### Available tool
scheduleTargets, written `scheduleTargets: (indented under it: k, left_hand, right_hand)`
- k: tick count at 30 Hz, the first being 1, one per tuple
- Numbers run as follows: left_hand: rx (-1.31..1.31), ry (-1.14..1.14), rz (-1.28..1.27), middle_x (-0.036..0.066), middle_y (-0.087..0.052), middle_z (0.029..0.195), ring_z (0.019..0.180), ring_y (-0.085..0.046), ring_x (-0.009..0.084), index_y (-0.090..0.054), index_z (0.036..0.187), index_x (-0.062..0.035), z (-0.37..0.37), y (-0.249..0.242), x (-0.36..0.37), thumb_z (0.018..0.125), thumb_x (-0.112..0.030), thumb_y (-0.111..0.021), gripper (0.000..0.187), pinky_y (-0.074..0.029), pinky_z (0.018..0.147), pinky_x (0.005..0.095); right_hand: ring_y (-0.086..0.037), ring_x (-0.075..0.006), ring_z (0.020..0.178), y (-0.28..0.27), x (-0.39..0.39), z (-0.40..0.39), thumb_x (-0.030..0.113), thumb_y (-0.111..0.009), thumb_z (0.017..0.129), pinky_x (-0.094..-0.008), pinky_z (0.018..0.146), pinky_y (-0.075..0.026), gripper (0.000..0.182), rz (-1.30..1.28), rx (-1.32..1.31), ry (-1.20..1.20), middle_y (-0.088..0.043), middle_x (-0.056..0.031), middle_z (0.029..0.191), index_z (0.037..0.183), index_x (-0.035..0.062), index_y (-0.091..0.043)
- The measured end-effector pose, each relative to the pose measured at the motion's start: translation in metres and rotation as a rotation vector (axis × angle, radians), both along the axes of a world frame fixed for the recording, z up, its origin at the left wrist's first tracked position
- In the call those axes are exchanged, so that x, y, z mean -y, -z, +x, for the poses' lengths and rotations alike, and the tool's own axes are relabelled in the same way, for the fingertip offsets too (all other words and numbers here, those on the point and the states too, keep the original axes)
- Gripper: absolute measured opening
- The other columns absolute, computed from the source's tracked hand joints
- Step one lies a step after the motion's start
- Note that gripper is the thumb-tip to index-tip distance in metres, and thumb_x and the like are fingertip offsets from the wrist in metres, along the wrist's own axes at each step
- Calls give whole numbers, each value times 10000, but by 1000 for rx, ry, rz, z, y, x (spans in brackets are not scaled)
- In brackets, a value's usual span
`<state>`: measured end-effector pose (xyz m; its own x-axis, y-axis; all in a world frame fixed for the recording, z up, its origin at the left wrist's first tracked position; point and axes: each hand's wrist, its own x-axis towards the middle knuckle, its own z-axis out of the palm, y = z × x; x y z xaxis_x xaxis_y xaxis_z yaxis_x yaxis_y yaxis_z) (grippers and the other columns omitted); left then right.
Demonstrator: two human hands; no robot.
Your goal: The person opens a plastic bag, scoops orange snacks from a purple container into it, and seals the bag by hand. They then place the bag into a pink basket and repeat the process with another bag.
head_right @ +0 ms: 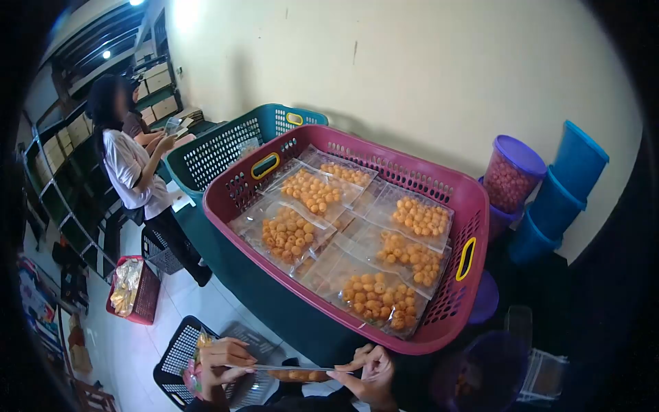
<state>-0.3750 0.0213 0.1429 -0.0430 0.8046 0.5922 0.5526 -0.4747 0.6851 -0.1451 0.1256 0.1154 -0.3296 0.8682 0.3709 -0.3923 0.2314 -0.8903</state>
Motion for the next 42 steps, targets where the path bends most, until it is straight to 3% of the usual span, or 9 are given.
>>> scheduleTargets:
  k: [6, 12, 15, 18, 21, 27, 32, 34, 42]
  left_hand:
    - [-132, 176, 52, 30, -613, 681, 642, -591, 153, -627, 685, -68, -44, -18, -30, 616, -128, -666, 99, -456, 701, 351]
    - [455, 355, 179, 150, -595, 656, 575, -586, 205, -603, 672, 26, -57, -17, -58, 627, -44, -663, 103, -483, 550, 289]
    - [668, 274, 287, 125, -561, 618, 522, -553, 182, -574, 638, 33, -78, -8, -68, 674, -98, -646, 154, -464, 476, 262]
    - [921, 192, 271, 110, -487, 624, 485, -510, 172, -524, 657, 45, -101, -8, -76, 726, -151, -599, 221, -435, 406, 257]
    - [942, 258, 188, 91, -478, 664, 505, -492, 153, -469, 747, 13, -124, 2, -89, 754, -190, -571, 227, -438, 393, 263]
    - [735, 561, -92, 171, -489, 1012, 863, -527, 237, -382, 1105, 54, -137, 8, -106, 738, -436, -526, 629, -437, 752, 369]
    - [808, 672, -253, 164, -432, 1102, 880, -519, 211, -404, 1099, 39, -146, 17, -104, 751, -218, -557, 459, -420, 769, 321]
    - [739, 659, -296, 151, -436, 1079, 880, -518, 206, -433, 1076, 30, -150, 22, -101, 744, -163, -565, 406, -413, 785, 320]
    - [526, 584, -454, 148, -472, 1021, 881, -509, 192, -501, 1000, 9, -160, 43, -88, 736, -132, -553, 303, -406, 810, 340]
  right_hand:
    - [-395, -71, 511, -13, 8, -19, -75, -709, 510, -257, 539, -311, 456, 98, -24, 124, -599, -108, 602, 650, 99, -312]
    - [-479, -123, 632, -18, -1, -64, -17, -729, 512, -275, 582, -350, 480, 260, -286, 217, -585, -131, 726, 801, 70, -356]
    - [-520, -246, 921, -32, 2, -87, 101, -749, 552, -333, 824, -381, 515, 243, 67, 84, -552, -156, 901, 954, 7, -441]
    - [-565, -148, 786, -40, 1, -103, 121, -714, 611, -250, 700, -430, 398, 147, 529, -156, -580, -99, 811, 944, -10, -541]
    - [-560, -115, 667, -23, 12, -118, 100, -697, 628, -237, 608, -431, 326, 20, 651, -86, -572, -77, 714, 916, 9, -576]
    - [-554, -120, 698, -38, 38, -105, -7, -624, 669, -223, 616, -438, 252, 109, 340, 379, -574, -85, 790, 912, -15, -558]
    - [-479, -83, 672, -69, 36, -79, 65, -515, 736, -195, 608, -380, 201, -44, 15, 866, -512, -12, 774, 927, 6, -496]
    - [-512, -147, 904, -90, 24, -44, 34, -451, 775, -257, 798, -406, 363, 41, -22, 807, -511, -86, 996, 1125, -33, -383]
    - [-498, -115, 789, -192, -104, -7, 57, -456, 771, -224, 719, -378, 223, -72, 526, 566, -533, -33, 887, 983, 16, -512]
